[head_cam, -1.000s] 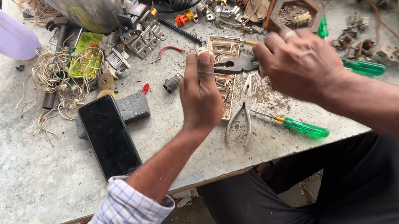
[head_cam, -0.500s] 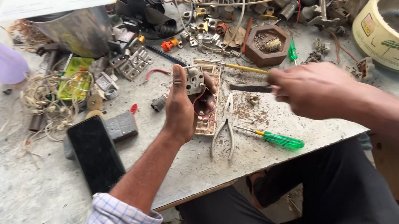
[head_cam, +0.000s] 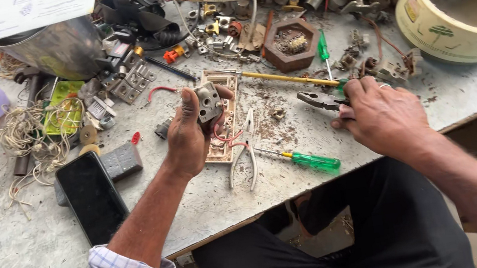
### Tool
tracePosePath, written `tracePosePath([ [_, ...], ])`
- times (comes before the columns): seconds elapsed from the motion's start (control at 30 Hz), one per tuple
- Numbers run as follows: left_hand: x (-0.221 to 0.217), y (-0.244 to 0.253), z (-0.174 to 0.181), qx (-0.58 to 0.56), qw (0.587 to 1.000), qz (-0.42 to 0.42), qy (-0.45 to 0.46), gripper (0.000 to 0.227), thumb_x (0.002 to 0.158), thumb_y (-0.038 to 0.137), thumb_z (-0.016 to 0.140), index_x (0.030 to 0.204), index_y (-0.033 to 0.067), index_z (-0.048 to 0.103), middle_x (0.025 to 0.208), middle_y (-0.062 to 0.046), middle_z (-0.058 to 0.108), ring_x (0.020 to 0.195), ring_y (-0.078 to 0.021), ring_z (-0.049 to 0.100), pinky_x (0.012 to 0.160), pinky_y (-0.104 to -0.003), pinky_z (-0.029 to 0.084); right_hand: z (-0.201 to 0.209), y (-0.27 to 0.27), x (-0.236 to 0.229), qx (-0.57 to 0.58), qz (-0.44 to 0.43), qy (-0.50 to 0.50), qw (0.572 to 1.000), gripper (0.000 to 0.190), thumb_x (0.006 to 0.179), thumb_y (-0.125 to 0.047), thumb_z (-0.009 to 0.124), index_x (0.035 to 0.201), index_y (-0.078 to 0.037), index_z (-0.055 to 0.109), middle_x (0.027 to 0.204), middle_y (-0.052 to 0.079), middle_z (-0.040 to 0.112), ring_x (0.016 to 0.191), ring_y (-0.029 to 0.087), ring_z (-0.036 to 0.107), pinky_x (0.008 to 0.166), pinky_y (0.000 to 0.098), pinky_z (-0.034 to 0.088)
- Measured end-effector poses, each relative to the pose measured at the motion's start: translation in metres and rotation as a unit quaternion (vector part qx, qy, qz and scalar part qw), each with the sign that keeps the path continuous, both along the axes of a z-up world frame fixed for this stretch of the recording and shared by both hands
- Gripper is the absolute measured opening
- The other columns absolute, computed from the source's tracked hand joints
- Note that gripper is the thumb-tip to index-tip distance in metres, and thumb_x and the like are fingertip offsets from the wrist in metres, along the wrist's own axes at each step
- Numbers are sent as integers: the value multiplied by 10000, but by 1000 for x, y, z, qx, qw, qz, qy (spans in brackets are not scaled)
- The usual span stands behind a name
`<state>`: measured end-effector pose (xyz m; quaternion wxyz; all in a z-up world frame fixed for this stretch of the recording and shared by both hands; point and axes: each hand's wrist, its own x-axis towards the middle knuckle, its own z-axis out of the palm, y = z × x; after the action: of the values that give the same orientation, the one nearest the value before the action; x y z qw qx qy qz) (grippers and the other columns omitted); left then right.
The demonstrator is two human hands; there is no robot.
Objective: The person uses pliers to strip and adjust wires on a small electrical component. They repeatedly bend and cut wire ends while holding the component in their left hand. The workspace contains various tools and disassembled parts.
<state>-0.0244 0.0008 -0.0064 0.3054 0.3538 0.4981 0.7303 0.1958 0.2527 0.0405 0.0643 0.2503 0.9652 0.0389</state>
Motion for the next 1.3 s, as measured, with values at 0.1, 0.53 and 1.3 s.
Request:
tracePosePath([
  [0.1,4,0,7,-2,1000,-10,-10,802,1028,724,375,1265,10,653,869,-31,556,727,-82,521,635,-229,475,0,-3,3,-16,7,39,999,545,973,-559,554,1207,-67,548,1131,166,616,1033,364,665,844,502,543],
  [0.53,5,3,17,-1,999,-55,-2,480,1083,358,468,1381,-2,577,1129,-150,675,939,-194,703,797,-352,637,6,-14,3,-44,-18,52,997,537,931,-552,616,1243,-114,603,1232,165,580,1104,380,622,893,517,525],
  [1.3,20,2,13,15,993,-84,78,328,1067,302,518,1304,80,471,1066,-67,631,979,-130,631,786,-321,555,19,-61,-63,-527,25,154,836,355,861,-366,727,1055,-82,816,821,19,771,749,109,639,655,304,525],
])
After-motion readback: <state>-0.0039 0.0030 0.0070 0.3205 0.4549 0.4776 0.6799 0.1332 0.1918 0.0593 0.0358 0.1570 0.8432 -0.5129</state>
